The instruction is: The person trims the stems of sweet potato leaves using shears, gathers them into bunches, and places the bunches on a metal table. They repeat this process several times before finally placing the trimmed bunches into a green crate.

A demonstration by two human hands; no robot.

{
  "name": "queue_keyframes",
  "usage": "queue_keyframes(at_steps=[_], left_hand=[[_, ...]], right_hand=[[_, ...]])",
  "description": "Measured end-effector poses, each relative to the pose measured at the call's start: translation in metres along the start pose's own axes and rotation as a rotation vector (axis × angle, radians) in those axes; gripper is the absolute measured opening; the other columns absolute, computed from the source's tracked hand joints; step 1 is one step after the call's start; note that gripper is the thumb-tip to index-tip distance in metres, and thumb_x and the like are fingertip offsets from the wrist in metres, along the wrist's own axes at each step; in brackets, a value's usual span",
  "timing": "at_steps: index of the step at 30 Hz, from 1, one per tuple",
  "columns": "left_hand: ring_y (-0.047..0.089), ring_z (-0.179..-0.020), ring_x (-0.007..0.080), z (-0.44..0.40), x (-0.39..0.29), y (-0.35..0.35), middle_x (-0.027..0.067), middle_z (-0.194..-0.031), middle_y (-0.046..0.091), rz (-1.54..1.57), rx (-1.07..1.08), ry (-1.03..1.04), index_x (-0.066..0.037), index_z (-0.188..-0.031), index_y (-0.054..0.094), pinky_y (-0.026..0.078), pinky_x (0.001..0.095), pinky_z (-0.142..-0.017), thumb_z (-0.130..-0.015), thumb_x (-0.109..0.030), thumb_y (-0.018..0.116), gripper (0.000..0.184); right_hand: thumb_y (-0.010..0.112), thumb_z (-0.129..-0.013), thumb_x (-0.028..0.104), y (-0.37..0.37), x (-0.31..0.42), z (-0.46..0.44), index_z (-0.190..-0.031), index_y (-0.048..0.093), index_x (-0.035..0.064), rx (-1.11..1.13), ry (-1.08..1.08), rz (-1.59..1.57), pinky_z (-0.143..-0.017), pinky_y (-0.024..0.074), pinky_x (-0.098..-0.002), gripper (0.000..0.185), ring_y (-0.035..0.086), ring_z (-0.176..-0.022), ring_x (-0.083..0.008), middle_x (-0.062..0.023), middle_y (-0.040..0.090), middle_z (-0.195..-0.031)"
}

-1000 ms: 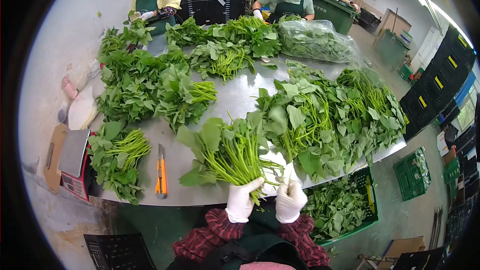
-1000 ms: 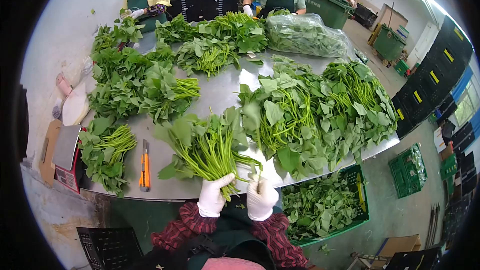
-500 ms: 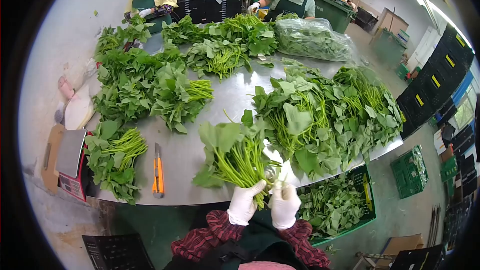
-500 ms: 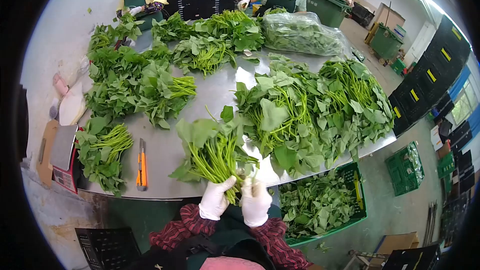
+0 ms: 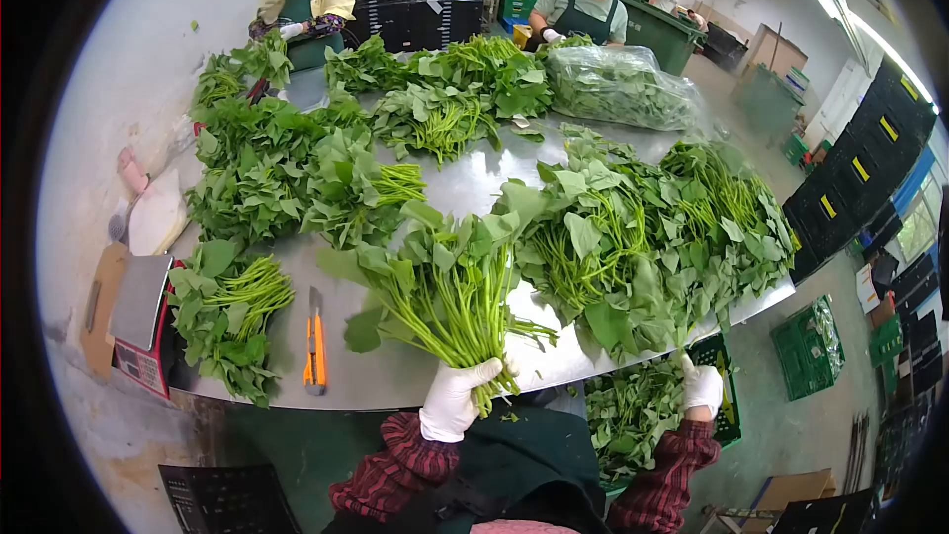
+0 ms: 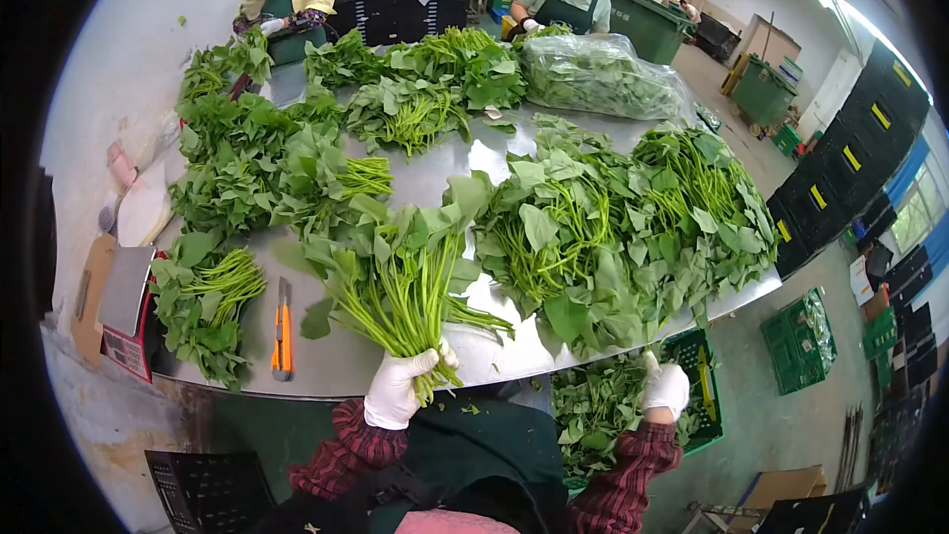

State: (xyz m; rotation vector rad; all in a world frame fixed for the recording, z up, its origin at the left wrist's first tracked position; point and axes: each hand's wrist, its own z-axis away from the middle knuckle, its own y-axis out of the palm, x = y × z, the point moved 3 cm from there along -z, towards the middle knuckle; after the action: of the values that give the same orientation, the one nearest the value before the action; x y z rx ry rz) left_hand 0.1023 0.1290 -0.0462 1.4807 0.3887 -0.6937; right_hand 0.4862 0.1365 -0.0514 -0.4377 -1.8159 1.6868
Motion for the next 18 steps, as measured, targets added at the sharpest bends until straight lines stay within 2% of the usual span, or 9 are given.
queue_keyframes(at_steps=[1,4,5,6,8,9,13,16,18], left_hand=[[0.056,-0.081,0.0212,-0.001,0.002,0.001,0.0076,-0.083,0.056,0.013,0.018,-0.028,0.002,-0.101,0.052,0.047,0.0362,-0.078,-0.082,-0.009,0.064,0.025],[0.058,-0.08,0.0216,-0.003,0.013,0.007,0.0082,-0.084,0.058,0.026,0.049,-0.105,0.002,-0.102,0.053,0.048,0.0352,-0.075,-0.08,-0.009,0.065,0.028],[0.059,-0.079,0.0218,-0.002,0.017,0.009,0.0085,-0.085,0.059,0.017,0.051,-0.147,0.002,-0.103,0.053,0.049,0.0346,-0.074,-0.079,-0.009,0.067,0.03],[0.06,-0.078,0.022,-0.001,0.02,0.011,0.0094,-0.087,0.06,-0.001,0.081,-0.169,0.001,-0.105,0.053,0.05,0.0337,-0.072,-0.076,-0.007,0.069,0.034],[0.06,-0.078,0.0215,0.001,0.026,0.015,0.0092,-0.087,0.06,-0.028,0.115,-0.193,0.001,-0.106,0.053,0.05,0.033,-0.072,-0.076,-0.007,0.069,0.035],[0.06,-0.078,0.0209,0.003,0.028,0.017,0.009,-0.087,0.06,-0.049,0.143,-0.21,0.001,-0.107,0.053,0.05,0.0324,-0.072,-0.075,-0.006,0.069,0.037],[0.059,-0.079,0.0185,0.004,0.031,0.01,0.0078,-0.088,0.06,-0.083,0.114,-0.186,0.0,-0.111,0.052,0.048,0.0302,-0.072,-0.076,-0.005,0.068,0.039],[0.059,-0.083,0.0184,0.004,0.028,0.005,0.0082,-0.094,0.061,-0.123,0.093,-0.155,0.0,-0.111,0.052,0.048,0.0306,-0.074,-0.076,0.001,0.065,0.038],[0.059,-0.084,0.0186,0.004,0.027,0.004,0.0083,-0.096,0.061,-0.156,0.059,-0.131,0.0,-0.111,0.053,0.048,0.031,-0.075,-0.075,0.004,0.064,0.038]], right_hand=[[0.057,-0.08,0.052,-0.006,-0.007,0.003,-0.071,0.067,0.001,-0.055,-0.039,0.088,-0.058,0.0442,-0.0468,0.052,0.058,-0.062,-0.0378,-0.0211,0.059,-0.064],[0.058,-0.083,0.044,-0.021,0.039,0.034,-0.074,0.064,0.0019,-0.041,-0.252,-0.132,-0.057,0.045,-0.044,0.044,0.057,-0.064,-0.04,-0.0218,0.059,-0.068],[0.06,-0.084,0.035,-0.017,0.062,0.051,-0.085,0.065,0.0018,-0.168,-0.632,-0.33,-0.055,0.0478,-0.0372,0.033,0.061,-0.06,-0.0314,-0.0189,0.063,-0.074],[0.062,-0.084,0.025,-0.032,0.097,0.077,-0.099,0.064,0.0016,0.271,-0.324,-0.828,-0.054,0.0487,-0.0289,0.027,0.064,-0.061,-0.0178,-0.0135,0.065,-0.082],[0.062,-0.085,0.02,-0.018,0.136,0.104,-0.114,0.056,-0.0022,0.668,-0.323,-1.167,-0.055,0.0476,-0.0226,0.037,0.063,-0.063,-0.0115,-0.0064,0.063,-0.084],[0.058,-0.088,0.018,-0.009,0.152,0.11,-0.12,0.048,-0.0042,0.762,-0.525,-1.156,-0.053,0.0482,-0.0204,0.04,0.058,-0.058,-0.0094,-0.0049,0.059,-0.082],[0.06,-0.088,0.017,0.007,0.172,0.138,-0.08,0.057,0.0,0.94,-0.391,-1.263,-0.041,0.042,-0.0189,0.019,0.053,-0.046,-0.0065,-0.0024,0.058,-0.061],[0.059,-0.089,0.026,0.007,0.169,0.147,-0.072,0.059,0.0024,0.66,-0.629,-0.923,-0.037,0.0382,-0.0195,0.029,0.048,-0.041,-0.0049,0.0008,0.052,-0.053],[0.059,-0.089,0.027,-0.001,0.164,0.148,-0.071,0.059,0.0031,0.73,-0.617,-0.869,-0.037,0.0378,-0.0195,0.03,0.047,-0.04,-0.0047,0.0011,0.051,-0.053]])
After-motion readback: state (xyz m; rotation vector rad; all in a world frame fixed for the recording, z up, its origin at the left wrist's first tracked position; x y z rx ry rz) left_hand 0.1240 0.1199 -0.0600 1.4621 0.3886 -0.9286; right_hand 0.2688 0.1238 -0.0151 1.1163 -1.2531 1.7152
